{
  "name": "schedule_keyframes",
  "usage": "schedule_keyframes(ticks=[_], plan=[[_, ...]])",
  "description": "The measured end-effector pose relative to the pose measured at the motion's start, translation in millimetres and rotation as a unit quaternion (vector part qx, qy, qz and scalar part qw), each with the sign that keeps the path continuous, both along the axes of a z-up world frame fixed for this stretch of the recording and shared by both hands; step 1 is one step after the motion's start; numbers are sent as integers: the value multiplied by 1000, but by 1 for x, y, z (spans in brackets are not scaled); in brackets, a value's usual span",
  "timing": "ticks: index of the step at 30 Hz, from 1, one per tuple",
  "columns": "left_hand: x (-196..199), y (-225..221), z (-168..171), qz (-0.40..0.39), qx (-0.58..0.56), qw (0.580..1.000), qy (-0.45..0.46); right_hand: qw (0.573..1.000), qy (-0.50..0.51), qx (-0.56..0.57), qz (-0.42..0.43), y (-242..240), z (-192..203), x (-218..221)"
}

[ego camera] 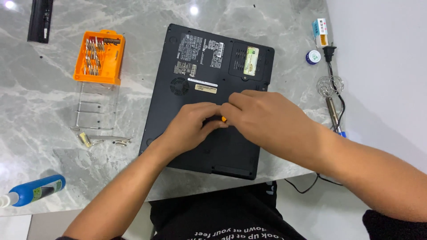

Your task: A person is seen meticulously screwing the back panel of a laptop using a manual screwdriver, moving between different screw holes to secure the casing.

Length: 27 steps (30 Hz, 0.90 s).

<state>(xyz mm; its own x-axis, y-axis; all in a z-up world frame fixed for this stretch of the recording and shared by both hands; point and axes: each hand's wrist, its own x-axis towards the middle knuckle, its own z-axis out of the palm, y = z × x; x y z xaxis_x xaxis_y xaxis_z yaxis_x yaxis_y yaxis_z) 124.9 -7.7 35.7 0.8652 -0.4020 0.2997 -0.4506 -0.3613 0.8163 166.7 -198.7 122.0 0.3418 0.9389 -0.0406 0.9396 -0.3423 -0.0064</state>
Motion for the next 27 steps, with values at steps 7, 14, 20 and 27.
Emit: schedule_keyframes(ticks=[7,14,20,27], plan=[[-1,2,3,41,38,998,-21,989,-134,11,-66,6,-18,-1],[0,-1,-19,82,49,993,-72,992,-86,62,-68,8,1,-1],[1,4,-5,8,47,998,-33,998,-42,28,-28,3,1,-3],[-2,-1,-1,64,56,996,-31,982,-159,67,-80,4,-24,-1]])
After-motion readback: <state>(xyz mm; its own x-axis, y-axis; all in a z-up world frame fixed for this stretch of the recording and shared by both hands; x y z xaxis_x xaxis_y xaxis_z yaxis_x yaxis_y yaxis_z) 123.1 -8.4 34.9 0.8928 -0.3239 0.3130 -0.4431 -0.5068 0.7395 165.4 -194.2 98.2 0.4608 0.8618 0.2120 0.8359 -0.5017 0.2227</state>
